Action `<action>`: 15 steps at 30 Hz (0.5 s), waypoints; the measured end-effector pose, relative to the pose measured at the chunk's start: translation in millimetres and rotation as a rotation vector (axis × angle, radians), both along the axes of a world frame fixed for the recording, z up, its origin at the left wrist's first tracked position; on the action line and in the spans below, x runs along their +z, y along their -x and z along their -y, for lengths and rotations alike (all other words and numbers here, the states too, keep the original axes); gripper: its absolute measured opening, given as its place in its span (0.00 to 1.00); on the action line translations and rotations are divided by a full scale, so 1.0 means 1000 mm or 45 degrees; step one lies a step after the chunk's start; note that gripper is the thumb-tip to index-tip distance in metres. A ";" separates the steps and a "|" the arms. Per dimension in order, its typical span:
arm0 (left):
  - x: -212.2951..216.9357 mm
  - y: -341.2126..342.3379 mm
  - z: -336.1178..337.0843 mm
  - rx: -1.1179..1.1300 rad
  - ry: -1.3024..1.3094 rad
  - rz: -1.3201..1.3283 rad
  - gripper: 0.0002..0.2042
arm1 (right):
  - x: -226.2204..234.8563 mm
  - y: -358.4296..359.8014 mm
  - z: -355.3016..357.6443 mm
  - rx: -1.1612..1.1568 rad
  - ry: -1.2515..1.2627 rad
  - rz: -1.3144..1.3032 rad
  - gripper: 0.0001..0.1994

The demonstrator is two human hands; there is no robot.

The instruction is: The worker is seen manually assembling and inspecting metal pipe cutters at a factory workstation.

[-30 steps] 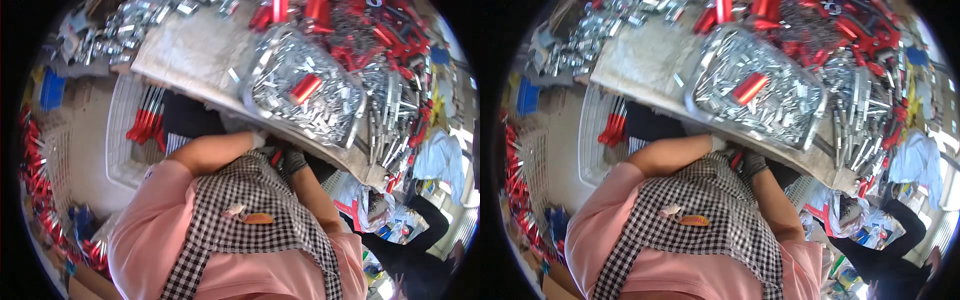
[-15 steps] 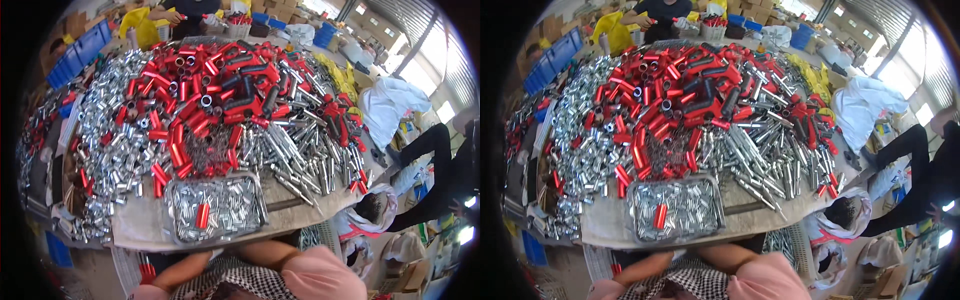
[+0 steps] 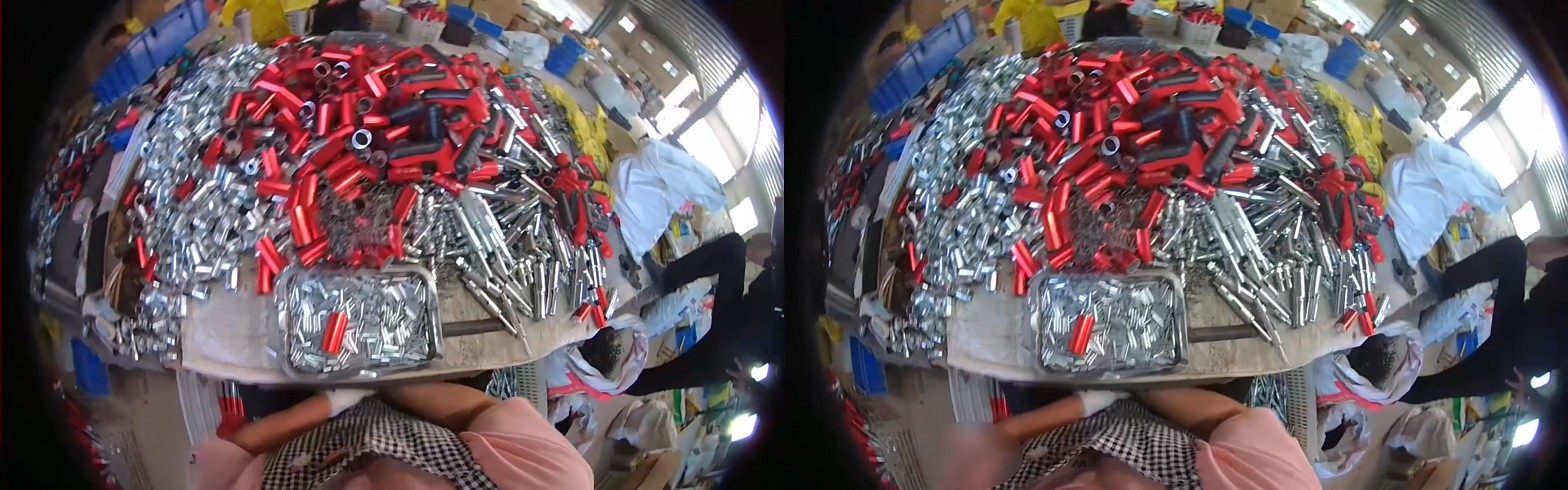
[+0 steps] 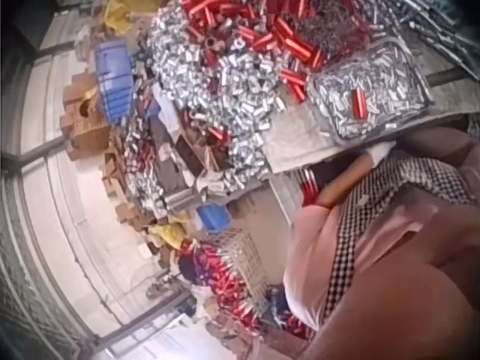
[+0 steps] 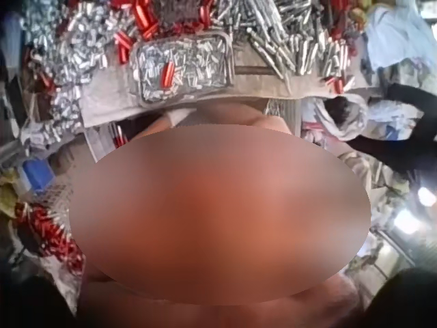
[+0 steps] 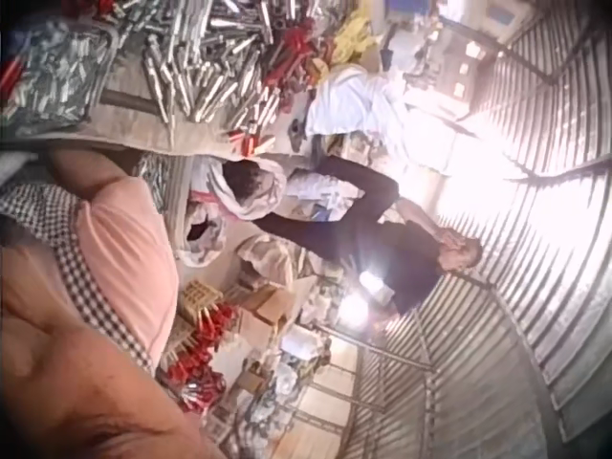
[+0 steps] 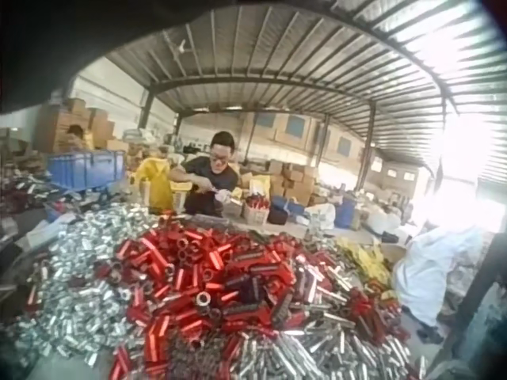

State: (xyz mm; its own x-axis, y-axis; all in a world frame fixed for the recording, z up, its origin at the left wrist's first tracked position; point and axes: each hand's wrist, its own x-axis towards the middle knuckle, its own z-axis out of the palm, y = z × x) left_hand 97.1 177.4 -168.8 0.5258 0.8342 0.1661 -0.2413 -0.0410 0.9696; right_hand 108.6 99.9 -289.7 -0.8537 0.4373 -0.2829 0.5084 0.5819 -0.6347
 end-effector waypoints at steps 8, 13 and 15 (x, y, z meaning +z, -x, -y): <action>-0.124 0.082 0.035 0.470 0.744 1.197 0.18 | 0.163 -0.195 -0.079 0.825 -0.628 -0.086 0.22; -0.096 0.032 0.093 1.270 1.075 1.758 0.15 | 0.165 -0.187 -0.064 0.334 -0.046 -0.510 0.20; 0.002 0.061 0.126 1.722 0.998 1.510 0.14 | 0.154 -0.182 -0.060 -0.782 2.195 -0.338 0.29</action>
